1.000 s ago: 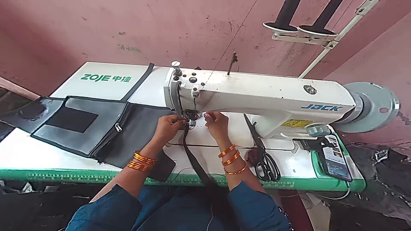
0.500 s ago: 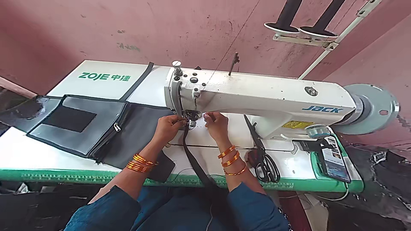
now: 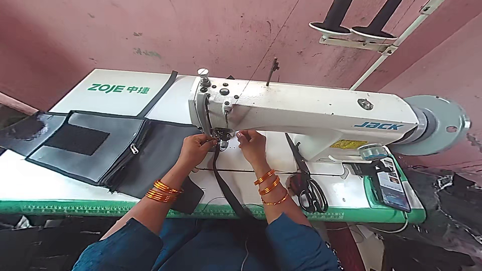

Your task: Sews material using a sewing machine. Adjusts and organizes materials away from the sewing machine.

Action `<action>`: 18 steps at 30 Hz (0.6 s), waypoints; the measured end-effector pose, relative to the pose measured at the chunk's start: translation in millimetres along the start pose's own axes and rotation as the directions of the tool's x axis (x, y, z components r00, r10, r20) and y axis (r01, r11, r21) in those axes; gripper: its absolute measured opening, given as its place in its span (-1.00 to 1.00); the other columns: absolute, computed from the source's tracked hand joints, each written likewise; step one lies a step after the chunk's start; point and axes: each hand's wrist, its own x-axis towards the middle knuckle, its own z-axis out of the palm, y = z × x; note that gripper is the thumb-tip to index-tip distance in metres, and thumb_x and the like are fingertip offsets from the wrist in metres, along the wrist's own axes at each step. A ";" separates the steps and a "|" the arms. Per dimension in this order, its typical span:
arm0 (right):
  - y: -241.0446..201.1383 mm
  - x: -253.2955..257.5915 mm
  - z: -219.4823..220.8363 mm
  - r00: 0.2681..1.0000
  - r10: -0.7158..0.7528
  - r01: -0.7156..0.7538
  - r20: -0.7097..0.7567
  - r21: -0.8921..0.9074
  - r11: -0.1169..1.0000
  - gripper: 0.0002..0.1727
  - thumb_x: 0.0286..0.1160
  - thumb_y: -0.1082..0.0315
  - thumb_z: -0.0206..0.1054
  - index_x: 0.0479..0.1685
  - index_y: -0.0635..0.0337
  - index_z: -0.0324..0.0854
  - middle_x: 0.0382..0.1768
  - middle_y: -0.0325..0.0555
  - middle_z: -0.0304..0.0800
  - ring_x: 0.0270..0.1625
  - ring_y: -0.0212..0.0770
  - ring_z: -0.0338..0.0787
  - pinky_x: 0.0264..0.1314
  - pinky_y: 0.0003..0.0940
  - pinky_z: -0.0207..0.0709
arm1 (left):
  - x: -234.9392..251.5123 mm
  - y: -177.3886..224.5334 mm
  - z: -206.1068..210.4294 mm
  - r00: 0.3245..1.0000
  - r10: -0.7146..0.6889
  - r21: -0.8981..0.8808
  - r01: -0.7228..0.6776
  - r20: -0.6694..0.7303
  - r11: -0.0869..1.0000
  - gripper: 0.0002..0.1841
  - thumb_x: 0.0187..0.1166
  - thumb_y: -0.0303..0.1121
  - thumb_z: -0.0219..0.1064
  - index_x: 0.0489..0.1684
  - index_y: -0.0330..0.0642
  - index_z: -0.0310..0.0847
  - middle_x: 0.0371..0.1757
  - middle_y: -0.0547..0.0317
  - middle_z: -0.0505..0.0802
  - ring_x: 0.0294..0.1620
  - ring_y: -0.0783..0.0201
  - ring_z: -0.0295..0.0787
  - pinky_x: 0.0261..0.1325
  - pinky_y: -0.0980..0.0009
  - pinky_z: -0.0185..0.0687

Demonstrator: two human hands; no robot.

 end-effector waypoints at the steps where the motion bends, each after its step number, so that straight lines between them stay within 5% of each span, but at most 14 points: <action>1: -0.3 -0.2 0.0 1.000 0.001 -0.001 0.001 -0.004 1.000 -0.84 0.62 0.38 0.37 -0.23 0.28 0.80 -0.46 -0.12 0.79 -0.47 -0.33 0.74 -0.27 -0.37 0.66 | 0.0 -0.1 -0.1 1.000 0.007 0.003 -0.007 0.000 1.000 -0.84 0.58 -0.41 0.43 -0.44 -0.21 0.79 -0.58 0.31 0.71 -0.53 0.50 0.51 -0.30 0.36 0.45; 18: 1.4 -1.1 3.0 0.998 -0.044 0.044 0.035 -0.012 0.999 -0.85 0.61 0.40 0.38 -0.20 0.30 0.80 -0.46 -0.10 0.80 -0.47 -0.33 0.74 -0.28 -0.37 0.67 | -2.2 1.8 0.4 0.999 0.046 0.041 -0.045 -0.022 0.998 -0.86 0.57 -0.44 0.42 -0.41 -0.23 0.81 -0.55 0.26 0.75 -0.52 0.47 0.54 -0.31 0.33 0.45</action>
